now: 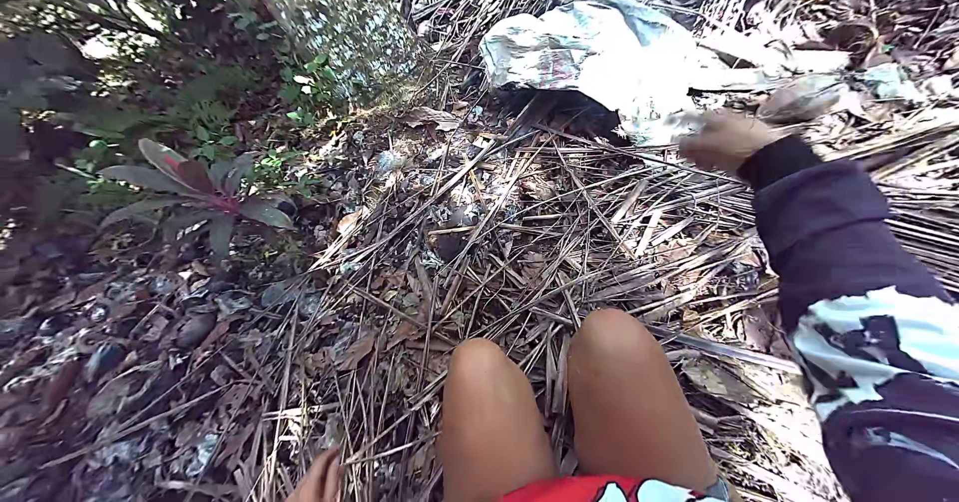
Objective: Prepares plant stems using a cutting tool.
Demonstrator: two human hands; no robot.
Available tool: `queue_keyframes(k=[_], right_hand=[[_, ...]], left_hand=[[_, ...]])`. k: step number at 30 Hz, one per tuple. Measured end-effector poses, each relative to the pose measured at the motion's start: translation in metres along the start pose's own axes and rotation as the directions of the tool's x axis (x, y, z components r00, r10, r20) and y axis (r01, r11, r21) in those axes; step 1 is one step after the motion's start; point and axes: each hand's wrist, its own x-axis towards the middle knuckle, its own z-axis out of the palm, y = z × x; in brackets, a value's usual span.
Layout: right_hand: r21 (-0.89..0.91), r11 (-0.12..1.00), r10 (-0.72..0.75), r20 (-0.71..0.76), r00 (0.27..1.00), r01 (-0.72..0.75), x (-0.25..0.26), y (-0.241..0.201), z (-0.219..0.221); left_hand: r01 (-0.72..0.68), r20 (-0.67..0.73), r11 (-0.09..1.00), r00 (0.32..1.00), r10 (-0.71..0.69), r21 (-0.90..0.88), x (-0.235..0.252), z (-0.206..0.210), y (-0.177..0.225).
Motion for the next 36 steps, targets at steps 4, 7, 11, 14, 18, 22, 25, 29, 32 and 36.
queue_keyframes(k=[4, 7, 11, 14, 18, 22, 25, 29, 32, 36], right_hand=[[-0.533, 0.844, 0.326, 0.438, 0.838, -0.050, -0.025, -0.011, 0.071], [0.022, 0.988, -0.143, 0.496, 0.856, 0.153, -0.066, -0.049, 0.089], [0.659, 0.731, -0.549, 0.415, 0.726, 0.176, -0.130, -0.117, 0.127], [0.766, 0.640, -0.660, 0.510, 0.552, 0.059, -0.154, -0.137, 0.157], [0.797, 0.599, -0.641, 0.535, 0.550, -0.077, -0.158, -0.144, 0.169], [0.866, 0.495, -0.495, 0.217, 0.841, 0.068, -0.119, -0.136, 0.134], [0.887, 0.453, -0.490, 0.163, 0.857, 0.091, -0.107, -0.132, 0.119], [0.787, 0.611, -0.612, 0.537, 0.581, -0.084, -0.160, -0.148, 0.160], [0.826, 0.560, -0.622, 0.471, 0.626, -0.065, -0.152, -0.148, 0.155], [0.893, 0.426, -0.558, 0.133, 0.819, 0.146, -0.079, -0.132, 0.091]], left_hand=[[-0.001, -0.004, 0.903, 1.000, -0.001, -0.429, 0.067, -0.027, 0.163], [0.175, 0.232, 0.534, 0.972, 0.042, -0.827, 0.089, -0.061, 0.259], [0.240, 0.283, 0.219, 0.940, 0.193, -0.946, 0.093, -0.081, 0.322], [0.137, 0.180, 0.174, 0.948, 0.264, -0.975, 0.086, -0.080, 0.337], [-0.045, 0.014, 0.249, 0.973, 0.229, -0.968, 0.074, -0.079, 0.342], [-0.082, 0.009, 0.380, 0.973, 0.230, -0.921, 0.062, -0.080, 0.331], [-0.049, 0.035, 0.353, 0.973, 0.228, -0.934, 0.059, -0.074, 0.324], [-0.078, -0.017, 0.276, 0.976, 0.217, -0.958, 0.070, -0.078, 0.332], [-0.166, -0.089, 0.308, 0.964, 0.250, -0.937, 0.072, -0.076, 0.323], [-0.220, -0.109, 0.400, 0.953, 0.282, -0.890, 0.061, -0.062, 0.274]])
